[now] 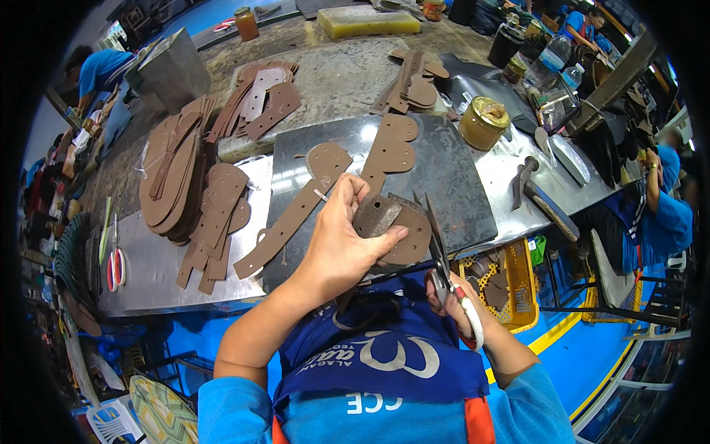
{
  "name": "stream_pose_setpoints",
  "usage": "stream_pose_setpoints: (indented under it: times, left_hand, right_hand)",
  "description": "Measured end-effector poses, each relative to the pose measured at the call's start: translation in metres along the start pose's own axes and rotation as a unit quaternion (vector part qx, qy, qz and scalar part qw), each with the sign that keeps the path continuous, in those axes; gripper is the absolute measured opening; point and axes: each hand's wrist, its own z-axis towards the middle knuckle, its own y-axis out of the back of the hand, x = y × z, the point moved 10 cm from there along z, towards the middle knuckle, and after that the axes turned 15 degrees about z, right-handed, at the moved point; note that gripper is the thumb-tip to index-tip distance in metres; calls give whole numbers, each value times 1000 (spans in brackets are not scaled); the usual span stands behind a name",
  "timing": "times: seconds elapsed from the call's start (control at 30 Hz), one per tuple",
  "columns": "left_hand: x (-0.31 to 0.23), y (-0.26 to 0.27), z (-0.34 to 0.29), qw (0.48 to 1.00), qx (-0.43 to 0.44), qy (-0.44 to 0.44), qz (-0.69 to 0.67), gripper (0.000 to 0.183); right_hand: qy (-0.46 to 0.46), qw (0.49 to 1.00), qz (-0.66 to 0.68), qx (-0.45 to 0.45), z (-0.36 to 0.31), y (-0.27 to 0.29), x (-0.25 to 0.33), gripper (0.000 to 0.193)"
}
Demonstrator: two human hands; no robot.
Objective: The person trims the edges of brown shoe sole components using shears. They pick up each piece, cut along the perimeter, and place the trimmed pieces into a yellow basket. The process is repeated for multiple sole parts throughout the clip.
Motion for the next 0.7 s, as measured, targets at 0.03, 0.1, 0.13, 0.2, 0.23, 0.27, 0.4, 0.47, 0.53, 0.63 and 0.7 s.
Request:
stream_pose_setpoints:
  times: [0.03,0.1,0.13,0.2,0.23,0.27,0.4,0.47,0.53,0.63,0.7]
  left_hand:
    - [3,-1,0,1000,16,19,-14,45]
    - [-8,4,5,996,18,-38,83,43]
    - [-11,4,6,992,23,-52,112,43]
    - [-14,6,7,986,32,-69,149,43]
    - [-14,6,8,986,39,-66,151,43]
    - [-14,7,8,985,46,-63,153,43]
    - [-11,10,8,986,63,-37,149,43]
    - [-13,11,9,987,65,-44,140,45]
    - [-17,11,10,988,70,-59,127,44]
    - [-15,11,10,985,78,-54,144,43]
    - [-15,11,10,984,78,-54,154,43]
  right_hand:
    - [-7,1000,-6,6,0,0,-1,37]
    - [-19,999,-25,9,-1,1,-2,30]
    - [-25,999,-34,10,-2,1,-2,26]
    - [-12,998,-56,13,-3,1,2,23]
    - [-5,998,-67,15,-3,0,5,22]
    - [-6,997,-72,14,-3,0,5,21]
    - [-16,996,-88,6,-4,0,6,19]
    - [-25,996,-89,2,-5,1,5,19]
    - [-44,995,-87,-3,-6,2,2,19]
    - [-29,993,-112,-3,-5,2,5,19]
    - [-37,992,-118,-3,-5,3,2,45]
